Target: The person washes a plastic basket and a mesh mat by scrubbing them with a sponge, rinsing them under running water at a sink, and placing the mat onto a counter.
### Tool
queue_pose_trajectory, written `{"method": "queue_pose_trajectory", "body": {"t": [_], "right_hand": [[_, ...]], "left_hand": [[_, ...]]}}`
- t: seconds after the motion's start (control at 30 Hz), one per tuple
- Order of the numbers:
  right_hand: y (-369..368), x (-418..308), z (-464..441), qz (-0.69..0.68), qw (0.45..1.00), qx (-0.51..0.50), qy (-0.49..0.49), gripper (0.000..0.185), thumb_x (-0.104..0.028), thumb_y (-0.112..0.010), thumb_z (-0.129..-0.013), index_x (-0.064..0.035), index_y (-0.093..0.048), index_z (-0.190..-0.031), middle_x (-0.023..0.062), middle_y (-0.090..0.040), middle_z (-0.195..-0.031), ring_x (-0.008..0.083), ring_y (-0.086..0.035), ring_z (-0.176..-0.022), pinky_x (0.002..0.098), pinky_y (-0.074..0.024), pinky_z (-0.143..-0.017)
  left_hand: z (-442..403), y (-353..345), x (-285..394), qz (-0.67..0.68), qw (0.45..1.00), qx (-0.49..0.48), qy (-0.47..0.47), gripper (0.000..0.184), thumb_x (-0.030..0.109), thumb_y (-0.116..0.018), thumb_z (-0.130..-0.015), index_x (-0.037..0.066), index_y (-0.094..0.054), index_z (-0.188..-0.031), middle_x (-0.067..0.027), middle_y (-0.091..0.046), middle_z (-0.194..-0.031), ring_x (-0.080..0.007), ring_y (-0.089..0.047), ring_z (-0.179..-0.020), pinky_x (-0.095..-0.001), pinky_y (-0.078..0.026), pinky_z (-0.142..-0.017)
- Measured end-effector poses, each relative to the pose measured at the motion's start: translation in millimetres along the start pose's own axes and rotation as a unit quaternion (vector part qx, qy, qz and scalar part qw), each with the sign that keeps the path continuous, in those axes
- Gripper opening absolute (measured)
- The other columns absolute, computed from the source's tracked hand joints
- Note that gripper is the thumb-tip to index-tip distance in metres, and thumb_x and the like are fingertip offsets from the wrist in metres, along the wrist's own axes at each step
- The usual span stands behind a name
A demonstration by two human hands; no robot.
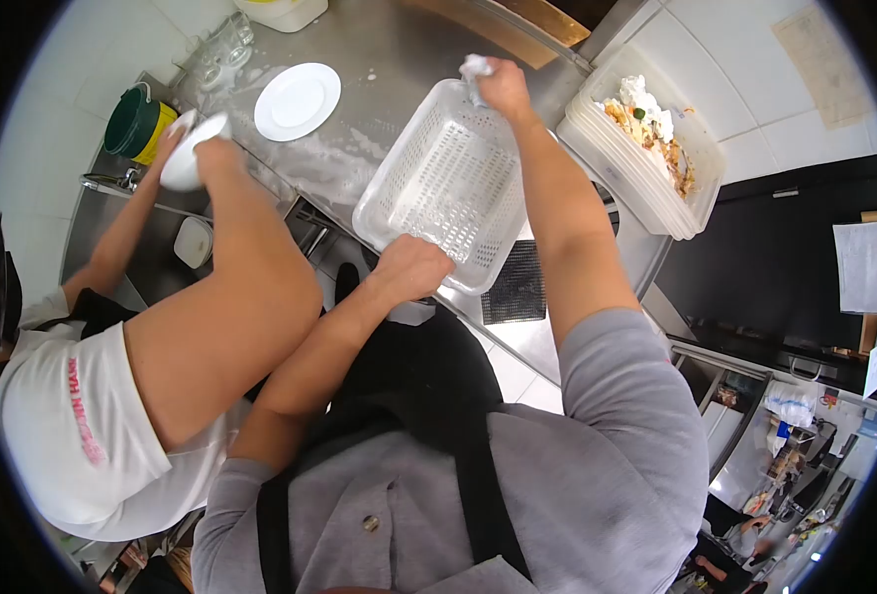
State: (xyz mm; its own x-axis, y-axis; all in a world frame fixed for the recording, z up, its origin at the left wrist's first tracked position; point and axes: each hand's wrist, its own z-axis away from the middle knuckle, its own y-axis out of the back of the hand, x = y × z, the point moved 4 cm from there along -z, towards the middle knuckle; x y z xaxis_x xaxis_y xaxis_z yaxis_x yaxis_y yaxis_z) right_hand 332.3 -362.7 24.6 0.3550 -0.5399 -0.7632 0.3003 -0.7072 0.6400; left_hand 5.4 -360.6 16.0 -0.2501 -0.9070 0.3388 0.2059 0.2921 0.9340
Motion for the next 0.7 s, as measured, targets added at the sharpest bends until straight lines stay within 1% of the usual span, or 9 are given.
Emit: {"method": "queue_pose_trajectory", "body": {"t": [0.03,0.1,0.13,0.23,0.27,0.33,0.5,0.57,0.7], "right_hand": [[2,8,0,0.001,1.0,-0.001,-0.001,0.034,-0.02,-0.066,-0.082,-0.0097,-0.069,-0.114,0.0204,-0.07,-0.105,0.0347,-0.066,-0.101,0.0368,-0.0492,-0.092],[-5,9,-1,0.093,0.984,-0.115,0.097,0.038,-0.017,-0.064,-0.08,-0.0116,-0.068,-0.117,0.0195,-0.068,-0.111,0.0351,-0.064,-0.105,0.0383,-0.0497,-0.092],[-5,-14,18,0.218,0.936,-0.108,0.256,0.037,-0.013,-0.061,-0.081,-0.0093,-0.065,-0.117,0.0178,-0.067,-0.112,0.0336,-0.062,-0.109,0.0391,-0.0484,-0.095],[-15,-22,30,0.359,0.892,-0.073,0.265,0.034,-0.011,-0.059,-0.081,-0.007,-0.062,-0.115,0.0159,-0.066,-0.111,0.0331,-0.06,-0.111,0.0416,-0.0484,-0.096],[-19,-23,33,0.356,0.894,-0.074,0.262,0.034,-0.011,-0.059,-0.081,-0.007,-0.062,-0.115,0.0159,-0.066,-0.111,0.0331,-0.06,-0.111,0.0416,-0.0484,-0.096],[-16,-27,36,0.351,0.925,-0.061,0.135,0.032,-0.012,-0.059,-0.081,-0.0053,-0.059,-0.113,0.0156,-0.066,-0.109,0.0346,-0.061,-0.108,0.0449,-0.0502,-0.093],[-17,-28,33,0.302,0.949,-0.013,0.088,0.032,-0.018,-0.06,-0.083,-0.0059,-0.062,-0.113,0.0176,-0.067,-0.11,0.0366,-0.064,-0.104,0.0466,-0.0508,-0.091],[-6,-27,28,0.168,0.984,0.044,-0.031,0.036,-0.025,-0.059,-0.085,-0.0073,-0.064,-0.117,0.0206,-0.067,-0.112,0.0372,-0.063,-0.107,0.047,-0.0495,-0.092],[11,6,3,0.046,0.997,0.03,-0.053,0.039,-0.029,-0.057,-0.086,-0.0098,-0.065,-0.119,0.022,-0.066,-0.114,0.0382,-0.061,-0.11,0.0477,-0.0483,-0.093]], "left_hand": [[1,0,0,0.002,1.0,-0.012,0.0,0.01,0.009,-0.061,-0.071,0.009,-0.071,-0.074,-0.0132,-0.069,-0.074,-0.0317,-0.069,-0.073,-0.0444,-0.053,-0.062],[2,2,1,0.006,1.0,-0.002,-0.002,0.01,0.009,-0.061,-0.07,0.009,-0.071,-0.073,-0.0134,-0.068,-0.073,-0.0319,-0.069,-0.072,-0.0445,-0.053,-0.062],[2,4,0,0.009,1.0,0.008,-0.003,0.01,0.009,-0.061,-0.07,0.009,-0.07,-0.073,-0.0136,-0.068,-0.072,-0.0322,-0.068,-0.072,-0.0446,-0.053,-0.062],[1,2,-2,0.007,1.0,0.018,-0.01,0.009,0.01,-0.062,-0.069,0.009,-0.07,-0.071,-0.014,-0.067,-0.071,-0.0328,-0.068,-0.07,-0.045,-0.053,-0.062],[2,0,-4,0.007,1.0,0.013,-0.01,0.009,0.01,-0.062,-0.069,0.009,-0.07,-0.071,-0.014,-0.067,-0.071,-0.0328,-0.068,-0.07,-0.045,-0.053,-0.062],[2,4,-5,0.017,1.0,0.0,-0.007,0.008,0.01,-0.062,-0.068,0.009,-0.07,-0.07,-0.0145,-0.067,-0.07,-0.0338,-0.067,-0.07,-0.0451,-0.053,-0.061],[3,7,-8,0.011,1.0,-0.011,-0.002,0.013,0.008,-0.062,-0.067,0.01,-0.072,-0.075,-0.0133,-0.068,-0.073,-0.0334,-0.067,-0.073,-0.0444,-0.053,-0.063],[2,7,-8,0.02,1.0,-0.008,-0.007,0.015,0.008,-0.062,-0.067,0.011,-0.072,-0.077,-0.0128,-0.068,-0.074,-0.0329,-0.067,-0.074,-0.0441,-0.052,-0.063],[5,5,-12,0.002,1.0,-0.009,-0.021,0.018,0.008,-0.062,-0.067,0.014,-0.073,-0.081,-0.0118,-0.067,-0.072,-0.0318,-0.067,-0.075,-0.0436,-0.053,-0.064]]}}
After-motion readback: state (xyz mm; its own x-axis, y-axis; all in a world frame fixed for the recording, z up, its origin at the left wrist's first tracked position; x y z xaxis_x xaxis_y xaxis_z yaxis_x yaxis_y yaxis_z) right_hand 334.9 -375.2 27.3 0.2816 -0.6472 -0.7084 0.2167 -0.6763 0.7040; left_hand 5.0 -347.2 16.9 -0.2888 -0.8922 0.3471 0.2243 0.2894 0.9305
